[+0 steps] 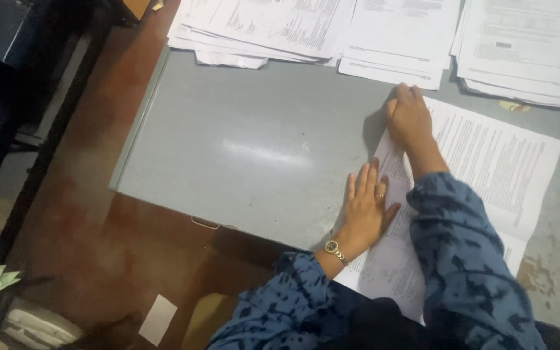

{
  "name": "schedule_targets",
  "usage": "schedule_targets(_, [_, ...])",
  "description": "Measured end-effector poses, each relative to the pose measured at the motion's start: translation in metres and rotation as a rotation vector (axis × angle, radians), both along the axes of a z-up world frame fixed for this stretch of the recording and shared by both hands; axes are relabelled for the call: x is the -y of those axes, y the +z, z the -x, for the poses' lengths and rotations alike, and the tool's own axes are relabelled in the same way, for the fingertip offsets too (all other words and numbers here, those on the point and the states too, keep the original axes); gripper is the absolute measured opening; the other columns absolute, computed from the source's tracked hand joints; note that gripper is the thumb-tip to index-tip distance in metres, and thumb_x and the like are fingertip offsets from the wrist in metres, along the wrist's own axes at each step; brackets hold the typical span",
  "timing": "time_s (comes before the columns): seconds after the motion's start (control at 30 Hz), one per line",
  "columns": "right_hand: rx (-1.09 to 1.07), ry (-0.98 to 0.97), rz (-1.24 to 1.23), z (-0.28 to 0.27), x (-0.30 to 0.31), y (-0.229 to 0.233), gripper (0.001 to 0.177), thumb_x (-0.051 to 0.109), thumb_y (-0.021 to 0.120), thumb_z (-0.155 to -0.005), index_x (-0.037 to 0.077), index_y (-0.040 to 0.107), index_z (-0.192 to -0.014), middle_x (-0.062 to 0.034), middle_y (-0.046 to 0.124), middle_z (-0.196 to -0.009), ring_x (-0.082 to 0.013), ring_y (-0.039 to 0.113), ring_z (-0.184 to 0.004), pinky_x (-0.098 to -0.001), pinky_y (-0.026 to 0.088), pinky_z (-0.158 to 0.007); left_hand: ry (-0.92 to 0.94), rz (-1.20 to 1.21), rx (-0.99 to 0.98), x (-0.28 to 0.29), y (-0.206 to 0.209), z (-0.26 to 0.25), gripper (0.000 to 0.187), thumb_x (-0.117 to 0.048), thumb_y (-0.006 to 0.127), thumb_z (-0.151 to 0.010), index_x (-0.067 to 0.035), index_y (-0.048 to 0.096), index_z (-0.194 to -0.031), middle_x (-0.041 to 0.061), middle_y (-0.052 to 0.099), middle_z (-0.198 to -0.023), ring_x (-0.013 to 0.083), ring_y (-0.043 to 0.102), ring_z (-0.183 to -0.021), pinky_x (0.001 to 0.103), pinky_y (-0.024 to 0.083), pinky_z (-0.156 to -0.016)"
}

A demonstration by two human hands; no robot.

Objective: Reviewing and folding a large printed document on a desk

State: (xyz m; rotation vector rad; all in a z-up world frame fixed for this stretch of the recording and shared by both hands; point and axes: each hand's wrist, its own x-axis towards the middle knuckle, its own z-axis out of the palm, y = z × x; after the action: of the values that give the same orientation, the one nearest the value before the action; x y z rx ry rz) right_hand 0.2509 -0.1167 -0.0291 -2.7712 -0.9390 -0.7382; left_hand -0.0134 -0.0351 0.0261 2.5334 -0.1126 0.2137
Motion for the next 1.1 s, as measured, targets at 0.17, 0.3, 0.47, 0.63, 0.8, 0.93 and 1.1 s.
schedule_targets(0.17, [-0.244,-0.023,0.008,0.047,0.005,-0.001,0.072,0.006,0.065,-0.082,-0.002,0.049,-0.152,-0.0318,0.037,-0.161,-0.0492,0.037,-0.147,-0.0613,0.046,-0.103,0.011,-0.038,-0.024,0.004,0.002,-0.003,0.066,-0.043,0.058,-0.095,0.005,0.052,-0.141,0.03,0.026,-0.165,0.0424,0.022,-0.155,0.062,0.014,-0.124])
schedule_targets(0.3, [-0.332,-0.041,-0.034,0.082,0.019,0.004,0.073,0.013,0.068,-0.09,0.0,0.042,-0.158,-0.0355,0.027,-0.163,-0.0542,0.026,-0.149,-0.0652,0.042,-0.106,-0.005,-0.099,0.0,-0.01,-0.026,-0.034,0.065,-0.04,0.067,-0.09,0.0,0.056,-0.14,0.027,0.034,-0.163,0.0427,0.032,-0.152,0.064,0.025,-0.121])
schedule_targets(0.47, [-0.424,-0.002,-0.033,0.092,0.017,0.02,0.056,0.033,0.044,-0.107,0.02,0.039,-0.161,-0.0192,0.029,-0.169,-0.0397,0.025,-0.155,-0.0624,0.02,-0.121,-0.215,-0.211,-0.032,-0.054,-0.037,-0.071,0.045,-0.021,0.068,-0.094,-0.023,0.061,-0.138,0.007,0.037,-0.163,0.0311,0.038,-0.152,0.066,0.029,-0.118])
schedule_targets(0.63, [-0.352,0.002,-0.054,0.09,0.011,0.02,0.057,0.037,0.042,-0.109,0.013,0.04,-0.161,-0.0186,0.034,-0.167,-0.0364,0.029,-0.154,-0.0597,0.022,-0.121,-0.228,-0.145,-0.018,-0.085,-0.029,-0.073,0.044,-0.045,0.069,-0.093,-0.035,0.063,-0.135,-0.007,0.051,-0.155,0.0213,0.036,-0.153,0.064,0.019,-0.125])
schedule_targets(0.8, [-0.412,-0.025,-0.072,0.095,0.008,0.029,0.059,0.038,0.039,-0.111,0.006,0.039,-0.161,-0.0178,0.031,-0.169,-0.0339,0.024,-0.156,-0.0562,0.016,-0.124,-0.276,-0.191,0.02,-0.093,-0.015,-0.069,0.047,-0.051,0.071,-0.086,-0.032,0.069,-0.129,-0.012,0.056,-0.151,0.0216,0.036,-0.153,0.065,0.013,-0.127])
schedule_targets(0.93, [-0.423,-0.042,-0.08,0.096,0.007,0.028,0.06,0.041,0.037,-0.112,0.006,0.039,-0.161,-0.0156,0.029,-0.17,-0.0317,0.023,-0.157,-0.0541,0.014,-0.125,-0.363,-0.346,0.012,-0.096,-0.002,-0.055,0.062,-0.054,0.076,-0.078,-0.028,0.065,-0.134,-0.007,0.054,-0.153,0.0263,0.031,-0.153,0.07,0.01,-0.125])
schedule_targets(1.1, [-0.457,-0.059,-0.079,0.096,0.007,0.03,0.06,0.044,0.033,-0.113,0.008,0.036,-0.162,-0.013,0.026,-0.171,-0.0292,0.019,-0.158,-0.0523,0.011,-0.126,-0.418,-0.409,-0.042,-0.091,0.004,-0.026,0.08,-0.054,0.082,-0.074,-0.023,0.057,-0.144,-0.002,0.044,-0.161,0.0298,0.028,-0.155,0.071,0.006,-0.124])
